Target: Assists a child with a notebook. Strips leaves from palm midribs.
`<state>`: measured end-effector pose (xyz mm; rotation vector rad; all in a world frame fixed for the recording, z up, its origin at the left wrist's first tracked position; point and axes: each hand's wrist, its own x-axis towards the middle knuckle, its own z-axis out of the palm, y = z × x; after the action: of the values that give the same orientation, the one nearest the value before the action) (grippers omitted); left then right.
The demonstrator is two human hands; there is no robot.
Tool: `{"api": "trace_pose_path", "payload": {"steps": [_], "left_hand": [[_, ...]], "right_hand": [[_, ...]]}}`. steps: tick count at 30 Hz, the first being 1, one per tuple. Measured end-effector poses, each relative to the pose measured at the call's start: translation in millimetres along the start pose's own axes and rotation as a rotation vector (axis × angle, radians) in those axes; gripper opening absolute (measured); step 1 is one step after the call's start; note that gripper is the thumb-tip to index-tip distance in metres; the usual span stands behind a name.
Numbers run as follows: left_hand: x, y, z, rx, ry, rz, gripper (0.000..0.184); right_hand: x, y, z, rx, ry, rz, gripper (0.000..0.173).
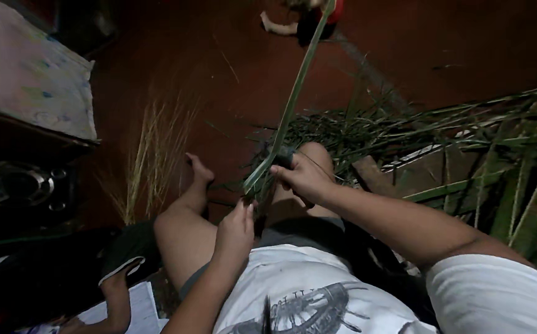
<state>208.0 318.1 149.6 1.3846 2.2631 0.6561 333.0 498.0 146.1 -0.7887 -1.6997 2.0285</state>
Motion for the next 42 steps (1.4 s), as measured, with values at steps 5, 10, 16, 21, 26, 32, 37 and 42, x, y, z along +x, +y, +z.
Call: {"api": "trace_pose_path", "payload": {"steps": [5, 10, 16, 21, 26, 32, 37, 42], "left_hand": [[-9, -27, -11, 0.077, -0.130, -0.134, 0.040], [-16, -68, -30, 0.275, -0.093, -0.055, 0.033], [-10, -139, -64, 0.338, 0.001, 0.084, 0.027], [8, -171, -96, 0.407, -0.005, 0.099, 0.032], [21, -197, -123, 0.509, -0.027, 0.031, 0.034], [6, -234, -161, 0.620, -0.028, -0.083, 0.034], [-11, -248, -199, 0.674, 0.050, -0.047, 0.034], [-30, -248, -240, 0.728, 0.102, -0.129, 0.034]], "right_hand": [[25, -8, -41, 0.161, 0.203, -0.034, 0.021], [37, -22, -73, 0.236, 0.366, -0.074, 0.034], [44, -31, -114, 0.289, 0.508, -0.182, 0.036], [46, -33, -132, 0.287, 0.569, -0.199, 0.034], [48, -32, -158, 0.348, 0.700, -0.214, 0.033], [45, -25, -190, 0.440, 0.817, -0.196, 0.032], [46, -25, -190, 0.473, 0.792, -0.220, 0.035], [44, -24, -194, 0.450, 0.809, -0.239, 0.038]]}}
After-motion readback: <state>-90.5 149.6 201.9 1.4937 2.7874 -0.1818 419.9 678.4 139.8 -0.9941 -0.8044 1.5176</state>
